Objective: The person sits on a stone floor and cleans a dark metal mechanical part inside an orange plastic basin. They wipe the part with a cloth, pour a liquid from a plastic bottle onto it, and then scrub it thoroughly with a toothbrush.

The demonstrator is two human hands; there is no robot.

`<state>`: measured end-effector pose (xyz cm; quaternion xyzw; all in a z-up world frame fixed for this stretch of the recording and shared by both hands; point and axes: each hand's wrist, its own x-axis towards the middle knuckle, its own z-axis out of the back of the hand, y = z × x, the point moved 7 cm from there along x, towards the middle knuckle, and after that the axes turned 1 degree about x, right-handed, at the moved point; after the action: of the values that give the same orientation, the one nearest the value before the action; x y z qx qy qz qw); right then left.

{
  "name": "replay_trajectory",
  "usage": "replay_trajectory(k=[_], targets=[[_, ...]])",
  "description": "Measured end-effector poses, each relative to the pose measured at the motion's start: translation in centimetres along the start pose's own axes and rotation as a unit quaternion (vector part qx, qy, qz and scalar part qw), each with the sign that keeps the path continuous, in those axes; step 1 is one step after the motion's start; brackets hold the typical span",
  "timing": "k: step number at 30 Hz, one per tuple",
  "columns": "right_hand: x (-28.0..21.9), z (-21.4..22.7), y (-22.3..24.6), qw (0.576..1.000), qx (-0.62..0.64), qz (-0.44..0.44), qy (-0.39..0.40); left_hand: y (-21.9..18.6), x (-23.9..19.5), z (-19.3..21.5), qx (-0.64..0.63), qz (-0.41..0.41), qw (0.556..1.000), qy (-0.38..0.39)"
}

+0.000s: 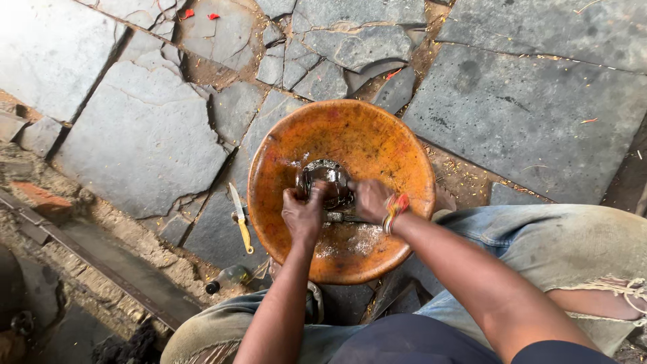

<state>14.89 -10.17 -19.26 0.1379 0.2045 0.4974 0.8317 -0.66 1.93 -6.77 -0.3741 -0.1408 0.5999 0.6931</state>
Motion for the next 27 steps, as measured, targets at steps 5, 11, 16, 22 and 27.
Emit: replay_trajectory(k=[5,11,16,22,27], targets=[[-4.6,-1.2,1.4,0.99,0.099,-0.017,0.095,3.4,2.9,-1.2,-0.149,0.13,0.98,0.015],[-1.0,3.6,-0.5,0.946,0.115,0.106,-0.283,-0.7,2.3,0.8,-0.06,0.076,0.993,0.068],[-3.0,-2.3,-0.1,0.998,0.009,0.041,0.047,-1.6,2.1,1.2,0.004,0.091,0.995,0.042],[-1.0,1.6,-0.7,0.993,0.081,0.043,-0.075,-0.2,2.8,0.3,-0.086,0.109,0.987,0.081],[-3.6,3.7,0.6,0.999,0.034,0.018,0.02,-0.3,3.6,-0.2,-0.018,0.052,0.994,0.095]])
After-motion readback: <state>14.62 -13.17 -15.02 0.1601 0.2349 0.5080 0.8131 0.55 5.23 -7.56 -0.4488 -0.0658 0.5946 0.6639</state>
